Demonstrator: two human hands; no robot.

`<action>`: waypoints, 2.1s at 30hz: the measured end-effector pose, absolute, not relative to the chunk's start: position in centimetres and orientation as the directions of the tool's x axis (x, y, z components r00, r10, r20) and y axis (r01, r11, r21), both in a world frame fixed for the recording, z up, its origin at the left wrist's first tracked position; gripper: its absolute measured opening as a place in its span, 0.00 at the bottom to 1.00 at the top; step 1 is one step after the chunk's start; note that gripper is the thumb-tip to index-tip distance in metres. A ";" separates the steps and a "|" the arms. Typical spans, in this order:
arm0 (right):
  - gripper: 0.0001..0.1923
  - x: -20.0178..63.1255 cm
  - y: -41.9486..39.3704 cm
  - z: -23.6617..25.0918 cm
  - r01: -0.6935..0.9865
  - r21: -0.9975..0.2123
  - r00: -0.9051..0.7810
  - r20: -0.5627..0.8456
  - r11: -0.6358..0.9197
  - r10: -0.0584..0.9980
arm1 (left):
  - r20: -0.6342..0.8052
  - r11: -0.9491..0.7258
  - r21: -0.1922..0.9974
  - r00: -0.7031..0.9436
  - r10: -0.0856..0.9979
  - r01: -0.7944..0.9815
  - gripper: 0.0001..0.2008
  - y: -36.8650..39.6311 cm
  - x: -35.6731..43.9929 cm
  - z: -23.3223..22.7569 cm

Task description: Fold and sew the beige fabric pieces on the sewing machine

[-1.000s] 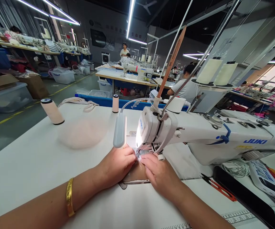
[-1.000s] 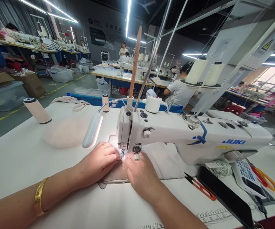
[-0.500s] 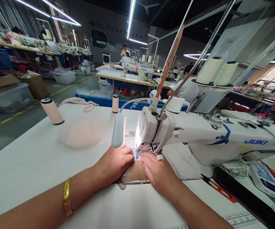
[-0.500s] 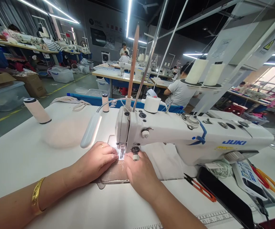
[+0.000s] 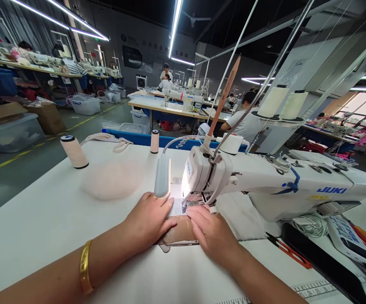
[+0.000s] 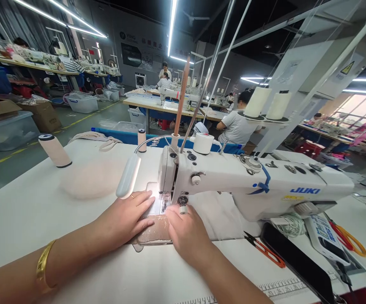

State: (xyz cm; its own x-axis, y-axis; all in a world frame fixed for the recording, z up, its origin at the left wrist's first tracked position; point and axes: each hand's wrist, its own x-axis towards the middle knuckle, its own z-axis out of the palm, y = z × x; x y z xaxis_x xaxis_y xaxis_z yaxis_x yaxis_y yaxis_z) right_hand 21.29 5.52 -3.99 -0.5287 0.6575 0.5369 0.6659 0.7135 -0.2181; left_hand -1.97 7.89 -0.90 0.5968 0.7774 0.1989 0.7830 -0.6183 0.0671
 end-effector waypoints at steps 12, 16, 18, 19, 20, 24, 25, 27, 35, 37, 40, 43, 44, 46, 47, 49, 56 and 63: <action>0.25 19.5 3.9 -3.4 0.461 -0.292 -0.669 0.506 0.838 0.545 | 0.221 -0.508 0.293 0.460 0.860 0.810 0.09 8.0 -4.0 2.3; 0.22 19.5 4.0 -3.3 0.435 -0.291 -0.675 0.521 0.852 0.523 | 0.315 -0.551 0.269 0.468 0.826 0.790 0.10 9.1 -4.6 1.0; 0.22 19.5 3.9 -3.1 0.406 -0.282 -0.693 0.525 0.869 0.494 | 0.326 -0.544 0.272 0.456 0.828 0.793 0.09 9.5 -4.7 0.2; 0.22 19.5 3.8 -3.0 0.393 -0.278 -0.708 0.516 0.876 0.482 | 0.334 -0.539 0.272 0.447 0.829 0.797 0.09 9.6 -4.7 -0.1; 0.21 19.5 3.6 -2.8 0.379 -0.276 -0.727 0.502 0.883 0.468 | 0.342 -0.536 0.264 0.441 0.829 0.802 0.09 9.7 -4.7 -0.4; 0.20 19.6 2.5 -2.0 0.312 -0.283 -0.798 0.440 0.907 0.412 | 0.354 -0.550 0.183 0.467 0.810 0.815 0.06 9.5 -4.4 -0.9; 0.20 19.7 2.3 -1.7 0.303 -0.288 -0.808 0.428 0.908 0.405 | 0.358 -0.558 0.170 0.477 0.803 0.812 0.05 9.4 -4.3 -0.9; 0.21 19.7 2.0 -1.4 0.308 -0.298 -0.817 0.405 0.903 0.412 | 0.362 -0.589 0.168 0.506 0.783 0.790 0.03 8.9 -4.0 -0.7; 0.11 19.8 1.5 -0.2 0.226 -0.377 -0.865 0.346 0.898 0.363 | 0.330 -0.638 0.180 0.565 0.756 0.749 0.10 8.5 -3.5 -2.2; 0.08 19.9 1.4 0.1 0.196 -0.439 -0.880 0.315 0.877 0.355 | 0.376 -0.670 0.216 0.573 0.728 0.710 0.12 8.6 -3.3 -2.9; 0.06 20.2 1.6 0.0 0.158 -0.506 -0.867 0.339 0.848 0.364 | 0.428 -0.711 0.252 0.583 0.690 0.657 0.13 8.4 -2.8 -3.4; 0.05 20.5 2.1 -0.9 0.276 -0.497 -0.709 0.473 0.823 0.523 | 0.480 -0.755 0.269 0.596 0.644 0.598 0.14 7.8 -2.3 -3.2; 0.04 20.6 2.3 -1.3 0.362 -0.509 -0.615 0.500 0.781 0.610 | 0.501 -0.773 0.273 0.602 0.622 0.572 0.14 7.7 -2.2 -3.0; 0.09 20.7 2.7 -2.0 0.511 -0.562 -0.434 0.485 0.650 0.760 | 0.551 -0.812 0.279 0.607 0.573 0.513 0.13 7.3 -2.1 -2.6; 0.11 20.7 2.8 -2.2 0.553 -0.591 -0.376 0.452 0.587 0.809 | 0.576 -0.827 0.282 0.604 0.551 0.486 0.11 7.1 -2.1 -2.4; 0.07 20.6 3.0 -2.6 0.580 -0.629 -0.339 0.391 0.518 0.855 | 0.616 -0.849 0.282 0.593 0.518 0.447 0.10 6.8 -2.0 -2.2; 0.08 20.0 3.1 -2.8 0.543 -0.596 -0.343 0.485 0.591 0.804 | 0.682 -0.846 0.167 0.560 0.470 0.507 0.16 6.3 -1.8 -2.7; 0.09 19.8 3.1 -3.0 0.539 -0.549 -0.350 0.544 0.639 0.763 | 0.746 -0.841 0.066 0.533 0.399 0.537 0.14 6.3 -1.5 -2.0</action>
